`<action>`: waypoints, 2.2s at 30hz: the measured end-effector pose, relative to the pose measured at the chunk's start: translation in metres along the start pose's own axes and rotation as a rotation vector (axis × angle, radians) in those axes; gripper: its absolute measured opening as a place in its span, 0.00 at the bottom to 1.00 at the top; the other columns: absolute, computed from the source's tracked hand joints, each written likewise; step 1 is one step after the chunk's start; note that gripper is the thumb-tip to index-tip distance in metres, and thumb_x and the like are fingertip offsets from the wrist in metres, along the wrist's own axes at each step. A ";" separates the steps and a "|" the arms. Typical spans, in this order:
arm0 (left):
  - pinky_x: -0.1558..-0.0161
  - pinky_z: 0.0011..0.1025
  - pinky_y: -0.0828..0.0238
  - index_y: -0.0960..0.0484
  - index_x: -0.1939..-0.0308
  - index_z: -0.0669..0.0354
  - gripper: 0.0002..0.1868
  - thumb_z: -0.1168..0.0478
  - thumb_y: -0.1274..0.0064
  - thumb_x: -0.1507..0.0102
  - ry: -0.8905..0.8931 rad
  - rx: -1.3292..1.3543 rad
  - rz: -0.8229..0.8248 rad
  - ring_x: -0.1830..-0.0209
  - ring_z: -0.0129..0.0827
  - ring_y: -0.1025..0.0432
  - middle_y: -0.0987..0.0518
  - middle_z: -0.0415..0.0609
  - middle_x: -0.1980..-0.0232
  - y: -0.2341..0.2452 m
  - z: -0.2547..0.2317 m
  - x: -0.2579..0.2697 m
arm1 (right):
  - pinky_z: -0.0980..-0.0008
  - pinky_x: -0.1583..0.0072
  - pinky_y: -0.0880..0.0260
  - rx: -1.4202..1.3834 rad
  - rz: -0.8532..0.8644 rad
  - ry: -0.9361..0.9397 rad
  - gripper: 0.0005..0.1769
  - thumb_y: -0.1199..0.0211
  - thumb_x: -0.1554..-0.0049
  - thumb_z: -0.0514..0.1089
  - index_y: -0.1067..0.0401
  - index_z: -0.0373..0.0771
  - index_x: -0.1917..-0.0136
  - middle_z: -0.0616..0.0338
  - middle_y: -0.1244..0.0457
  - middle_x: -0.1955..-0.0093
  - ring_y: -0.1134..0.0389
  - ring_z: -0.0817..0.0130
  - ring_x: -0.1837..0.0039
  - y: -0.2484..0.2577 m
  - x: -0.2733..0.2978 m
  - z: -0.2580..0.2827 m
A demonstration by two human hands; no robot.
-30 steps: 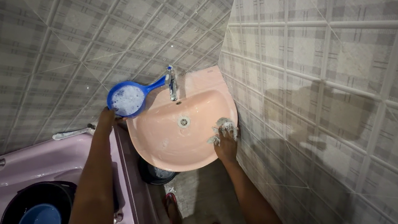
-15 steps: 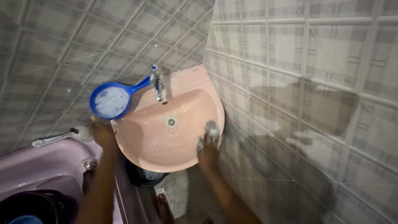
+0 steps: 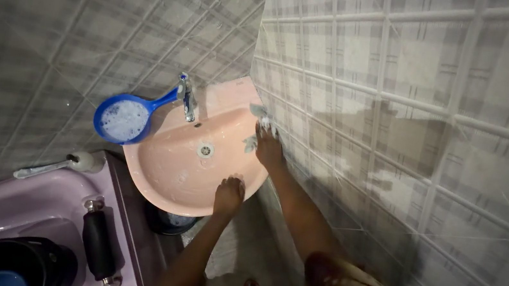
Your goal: The person cleans the bathroom wall and sink using a soapy cloth, scrubbing the tiles and the faucet before rinsing the cloth.
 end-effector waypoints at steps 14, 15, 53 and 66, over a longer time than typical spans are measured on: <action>0.63 0.48 0.24 0.21 0.72 0.62 0.12 0.59 0.49 0.38 0.127 0.043 -0.108 0.65 0.52 0.24 0.19 0.57 0.67 0.016 -0.001 0.004 | 0.43 0.25 0.46 -0.167 -0.050 -0.171 0.47 0.40 0.46 0.46 0.52 0.30 0.19 0.32 0.47 0.24 0.48 0.40 0.22 0.013 0.069 0.041; 0.63 0.47 0.24 0.21 0.72 0.62 0.11 0.59 0.50 0.38 0.120 0.054 -0.134 0.65 0.51 0.24 0.19 0.57 0.67 0.016 -0.002 0.003 | 0.43 0.25 0.45 -0.091 -0.070 -0.129 0.46 0.41 0.46 0.47 0.51 0.30 0.20 0.33 0.46 0.25 0.47 0.41 0.23 0.011 0.047 0.026; 0.29 0.51 0.44 0.22 0.40 0.67 0.29 0.45 0.52 0.33 -0.005 -0.061 -0.093 0.28 0.60 0.36 0.28 0.66 0.32 0.002 0.112 -0.268 | 0.31 0.26 0.65 -0.020 0.185 0.051 0.45 0.50 0.40 0.65 0.55 0.40 0.20 0.46 0.56 0.18 0.56 0.44 0.20 -0.095 -0.158 0.114; 0.29 0.48 0.40 0.20 0.43 0.68 0.20 0.57 0.55 0.30 0.091 0.124 -0.328 0.32 0.60 0.33 0.23 0.65 0.37 0.035 0.124 -0.280 | 0.53 0.31 0.39 -0.718 -0.348 -0.219 0.23 0.46 0.36 0.47 0.30 0.38 0.31 0.43 0.35 0.33 0.36 0.48 0.30 -0.090 -0.193 0.067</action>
Point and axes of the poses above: each hand's wrist, its own x-axis away from the middle knuckle, its own y-axis out of the back of the hand, z = x × y, the point moved 6 cm from there along -x, towards the middle knuckle
